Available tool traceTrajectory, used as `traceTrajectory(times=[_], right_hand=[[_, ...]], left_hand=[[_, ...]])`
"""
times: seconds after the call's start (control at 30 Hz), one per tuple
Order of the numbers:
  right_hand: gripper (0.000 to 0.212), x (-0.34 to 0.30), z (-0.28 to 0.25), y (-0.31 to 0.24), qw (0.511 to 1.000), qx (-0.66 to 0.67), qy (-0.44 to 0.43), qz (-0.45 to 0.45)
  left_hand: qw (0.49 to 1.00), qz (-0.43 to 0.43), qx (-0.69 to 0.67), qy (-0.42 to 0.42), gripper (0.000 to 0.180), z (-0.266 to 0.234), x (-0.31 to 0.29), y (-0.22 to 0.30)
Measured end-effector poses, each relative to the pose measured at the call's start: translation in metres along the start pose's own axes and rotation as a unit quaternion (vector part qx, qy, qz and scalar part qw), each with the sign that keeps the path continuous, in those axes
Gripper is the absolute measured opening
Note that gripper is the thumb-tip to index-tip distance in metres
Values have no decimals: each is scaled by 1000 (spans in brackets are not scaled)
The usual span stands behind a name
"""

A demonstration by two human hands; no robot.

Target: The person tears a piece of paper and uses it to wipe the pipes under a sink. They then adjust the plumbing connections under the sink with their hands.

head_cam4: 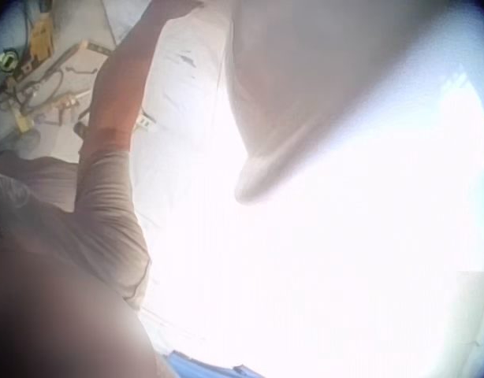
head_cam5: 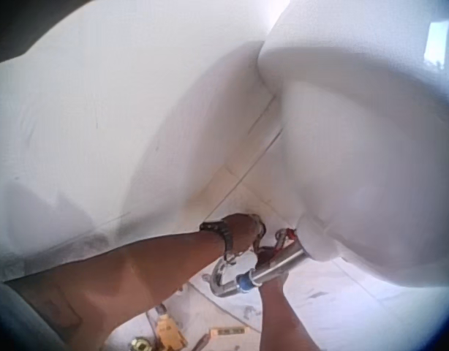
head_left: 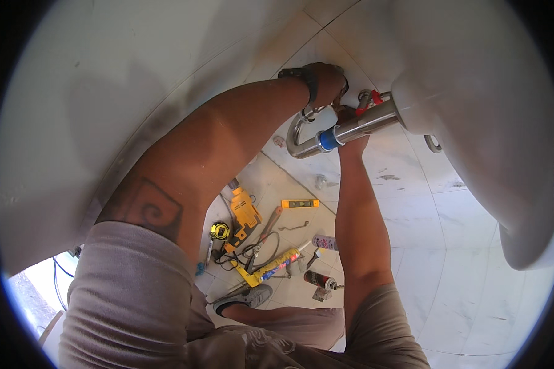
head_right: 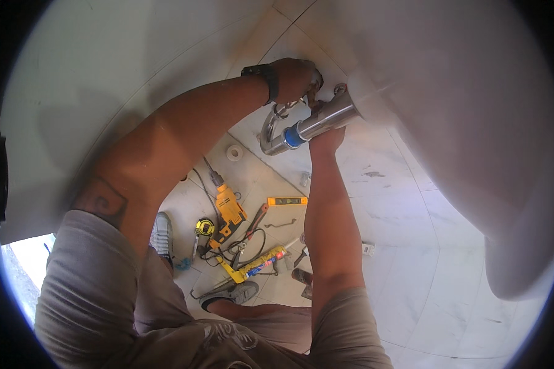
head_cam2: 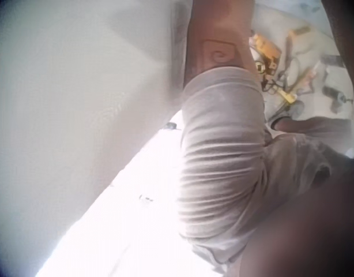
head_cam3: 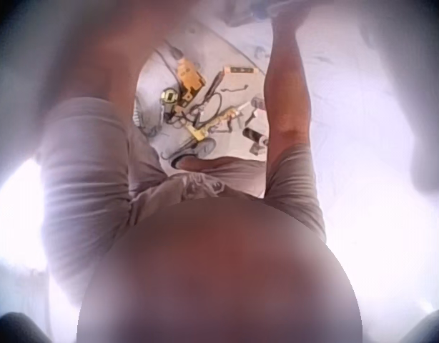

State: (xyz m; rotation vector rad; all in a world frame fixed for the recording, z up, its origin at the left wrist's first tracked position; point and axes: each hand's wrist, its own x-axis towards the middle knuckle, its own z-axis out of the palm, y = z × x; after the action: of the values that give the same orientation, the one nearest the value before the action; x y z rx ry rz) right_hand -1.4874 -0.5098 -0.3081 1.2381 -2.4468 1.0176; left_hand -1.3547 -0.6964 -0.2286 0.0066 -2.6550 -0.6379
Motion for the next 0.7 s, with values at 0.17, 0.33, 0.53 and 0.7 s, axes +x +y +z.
traceTrajectory(times=[0.17, 0.33, 0.53, 0.7], right_hand=[[35, -20, -7, -5, 966, -258, -6, -24], [36, 3, 2, 3, 992, -66, -78, 77], [34, -35, -30, 4, 994, -75, -41, 72], [34, -147, -112, 6, 943, 96, -146, 283]], left_hand=[[996, -47, 66, -46, 27, -5, 1, 9], [993, 3, 97, -74, 30, -1, 10, 3], [987, -141, -68, -17, 39, 13, -27, -16], [947, -222, -203, 111, 60, 5, -119, 26]])
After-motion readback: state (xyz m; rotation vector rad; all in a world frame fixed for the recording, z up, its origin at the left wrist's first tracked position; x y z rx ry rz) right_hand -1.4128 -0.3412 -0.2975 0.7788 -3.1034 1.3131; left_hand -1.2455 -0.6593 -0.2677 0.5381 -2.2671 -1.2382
